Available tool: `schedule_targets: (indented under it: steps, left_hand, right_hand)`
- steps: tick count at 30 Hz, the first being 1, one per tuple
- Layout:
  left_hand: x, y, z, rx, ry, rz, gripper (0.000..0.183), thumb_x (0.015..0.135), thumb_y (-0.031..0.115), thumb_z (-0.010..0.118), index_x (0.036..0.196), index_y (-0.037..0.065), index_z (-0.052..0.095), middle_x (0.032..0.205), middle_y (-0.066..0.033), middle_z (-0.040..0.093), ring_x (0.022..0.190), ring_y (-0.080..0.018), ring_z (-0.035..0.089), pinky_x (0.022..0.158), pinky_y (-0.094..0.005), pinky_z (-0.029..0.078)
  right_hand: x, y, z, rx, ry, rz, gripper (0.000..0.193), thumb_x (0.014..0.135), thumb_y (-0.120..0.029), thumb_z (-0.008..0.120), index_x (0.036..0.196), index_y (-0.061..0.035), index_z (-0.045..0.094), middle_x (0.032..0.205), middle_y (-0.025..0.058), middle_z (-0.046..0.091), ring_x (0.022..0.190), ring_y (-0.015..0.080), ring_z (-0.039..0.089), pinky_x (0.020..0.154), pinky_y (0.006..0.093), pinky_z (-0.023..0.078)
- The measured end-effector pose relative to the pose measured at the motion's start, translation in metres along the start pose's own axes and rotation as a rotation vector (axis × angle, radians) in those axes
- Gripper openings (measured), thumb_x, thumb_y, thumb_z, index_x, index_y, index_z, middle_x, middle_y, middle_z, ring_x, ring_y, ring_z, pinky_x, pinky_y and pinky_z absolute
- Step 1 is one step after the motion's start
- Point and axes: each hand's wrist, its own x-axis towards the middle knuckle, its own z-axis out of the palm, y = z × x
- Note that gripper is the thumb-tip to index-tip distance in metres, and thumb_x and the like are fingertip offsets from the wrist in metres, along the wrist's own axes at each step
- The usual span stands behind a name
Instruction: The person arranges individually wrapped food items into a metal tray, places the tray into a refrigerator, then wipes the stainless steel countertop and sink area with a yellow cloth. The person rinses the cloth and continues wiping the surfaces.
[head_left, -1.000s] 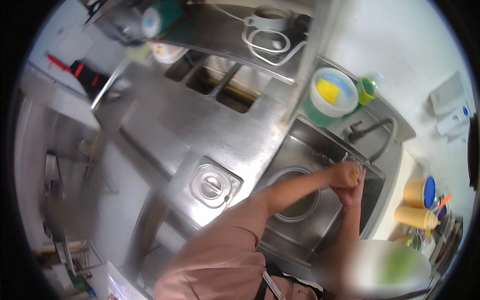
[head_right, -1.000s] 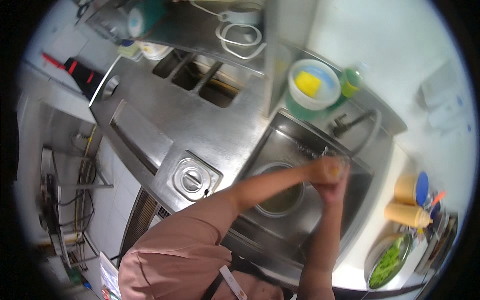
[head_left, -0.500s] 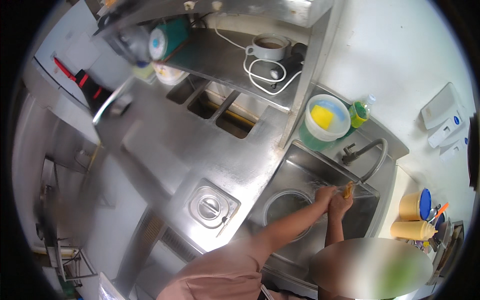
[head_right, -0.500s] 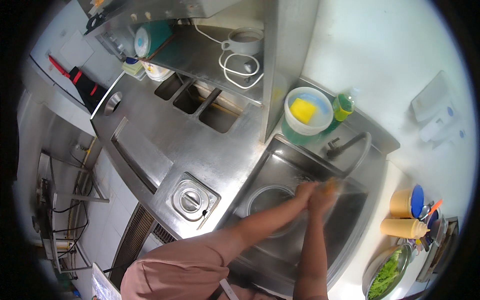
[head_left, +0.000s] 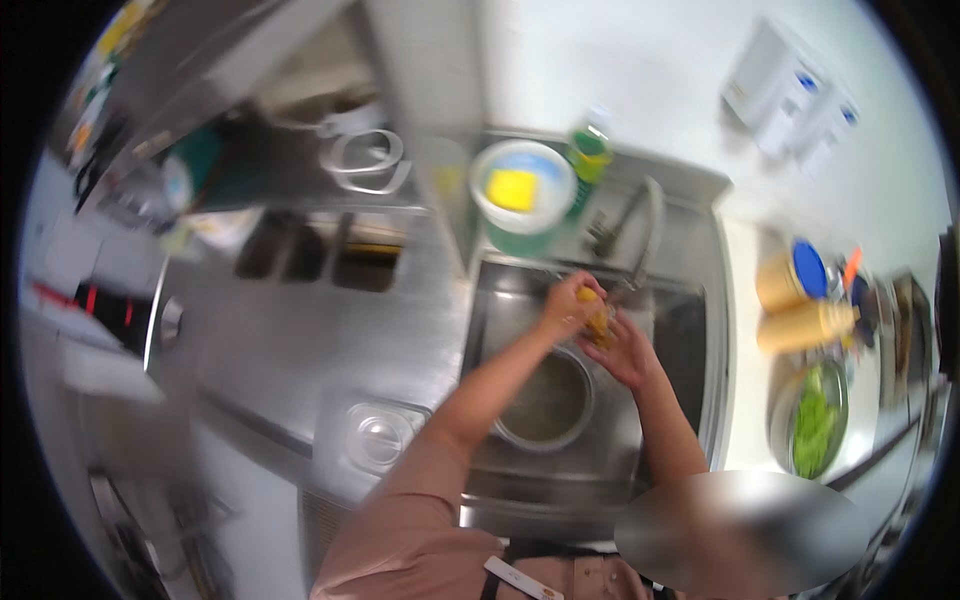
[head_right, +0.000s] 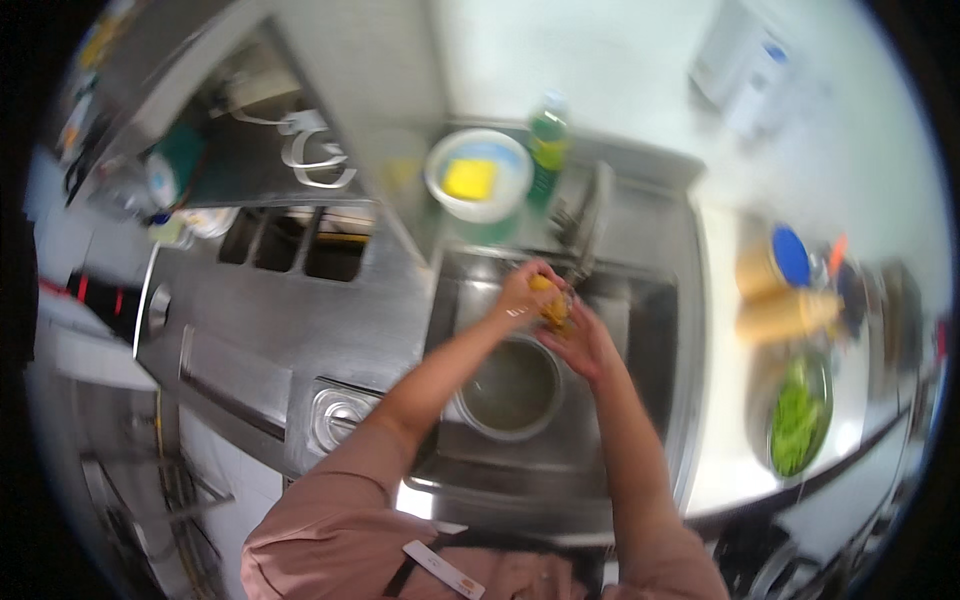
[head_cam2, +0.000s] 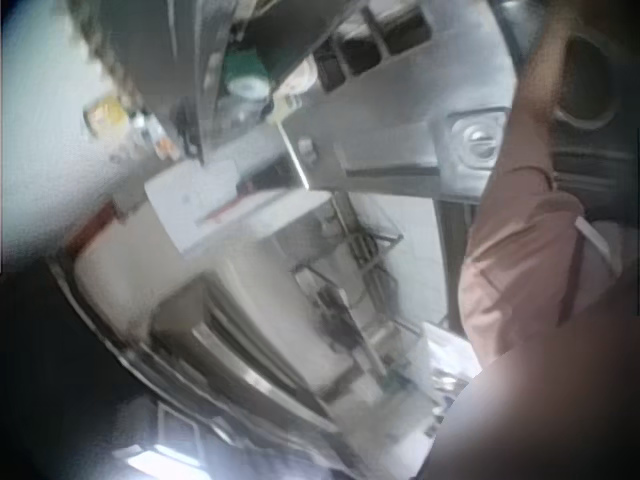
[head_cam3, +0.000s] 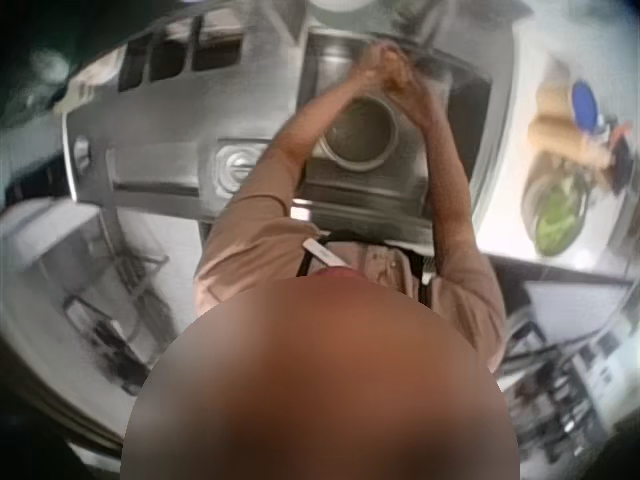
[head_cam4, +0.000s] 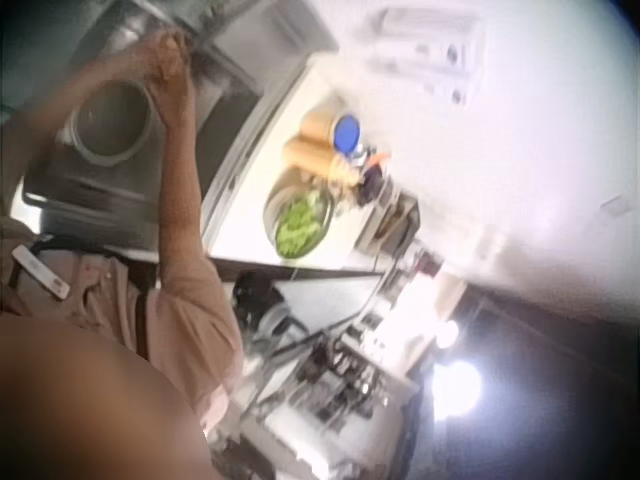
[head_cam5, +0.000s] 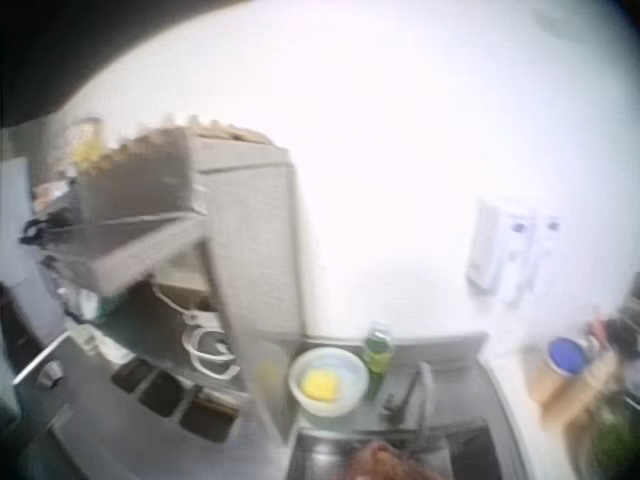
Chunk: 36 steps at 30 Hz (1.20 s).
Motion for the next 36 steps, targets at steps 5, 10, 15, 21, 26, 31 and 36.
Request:
schedule_targets:
  steps: [5, 10, 15, 21, 26, 31, 36]
  left_hand:
    - [-0.014, 0.018, 0.014, 0.403, -0.108, 0.46, 0.024, 0.077, 0.022, 0.074, 0.081, 0.006, 0.057, 0.077, -0.0035, 0.061, 0.073, -0.0145, 0.059, 0.069, -0.0315, 0.048]
    - [-0.031, 0.04, 0.046, 0.104, 0.391, 0.259, 0.029, 0.083, 0.029, 0.071, 0.079, 0.004, 0.058, 0.072, -0.0048, 0.058, 0.067, -0.0157, 0.055, 0.061, -0.0332, 0.045]
    - [-0.027, 0.038, 0.056, -0.486, 0.652, -0.267, 0.036, 0.088, 0.033, 0.067, 0.068, 0.007, 0.052, 0.062, 0.0, 0.051, 0.059, -0.0132, 0.051, 0.054, -0.0297, 0.042]
    - [-0.023, -0.019, 0.05, -0.911, 0.343, -0.645, 0.028, 0.092, 0.033, 0.06, 0.078, 0.009, 0.056, 0.073, -0.0019, 0.057, 0.064, -0.015, 0.056, 0.058, -0.0302, 0.046]
    - [-0.044, -0.068, 0.042, -0.929, -0.168, -0.612, 0.02, 0.092, 0.025, 0.05, 0.084, 0.009, 0.059, 0.082, -0.0043, 0.061, 0.072, -0.0164, 0.061, 0.066, -0.0312, 0.049]
    - [-0.073, -0.063, 0.03, -0.809, -0.479, -0.835, 0.016, 0.086, 0.02, 0.052, 0.078, 0.008, 0.06, 0.079, -0.0044, 0.061, 0.072, -0.0168, 0.06, 0.066, -0.032, 0.048]
    - [-0.106, -0.026, 0.033, -0.413, -0.879, -0.939, 0.013, 0.079, 0.017, 0.057, 0.071, 0.007, 0.061, 0.074, -0.0042, 0.06, 0.07, -0.0173, 0.059, 0.065, -0.0329, 0.047]
  right_hand:
    - [0.031, -0.012, -0.001, 0.198, -0.129, 0.04, 0.048, 0.094, -0.037, 0.051, 0.131, -0.007, 0.045, 0.122, 0.0128, 0.054, 0.107, 0.0281, 0.055, 0.09, 0.0442, 0.048]
    - [0.069, 0.003, -0.006, 0.005, 0.043, -0.343, 0.016, 0.088, -0.02, 0.058, 0.097, -0.0064, 0.055, 0.089, 0.0064, 0.06, 0.078, 0.022, 0.061, 0.067, 0.0359, 0.051]
    - [0.067, 0.012, 0.018, -0.339, 0.669, -0.708, 0.012, 0.079, -0.002, 0.057, 0.072, -0.0059, 0.048, 0.072, 0.0029, 0.055, 0.062, 0.0168, 0.052, 0.054, 0.0318, 0.043]
    - [0.029, 0.033, 0.036, -1.208, 0.747, -1.089, 0.018, 0.069, -0.002, 0.056, 0.061, -0.0037, 0.039, 0.059, 0.0085, 0.044, 0.054, 0.0227, 0.044, 0.05, 0.0346, 0.036]
    - [0.0, 0.036, 0.037, -1.618, 0.395, -1.158, 0.018, 0.064, -0.012, 0.066, 0.065, -0.0058, 0.049, 0.066, 0.0109, 0.052, 0.062, 0.0312, 0.054, 0.055, 0.038, 0.043]
    - [-0.033, 0.046, 0.041, -1.74, -0.12, -1.371, 0.014, 0.06, -0.014, 0.066, 0.066, -0.0121, 0.054, 0.071, 0.0071, 0.058, 0.066, 0.0279, 0.059, 0.059, 0.0376, 0.049]
    - [-0.064, 0.072, 0.043, -1.873, -0.618, -1.314, 0.013, 0.06, -0.02, 0.063, 0.067, -0.0152, 0.054, 0.073, 0.0033, 0.058, 0.066, 0.0233, 0.061, 0.057, 0.0368, 0.049]
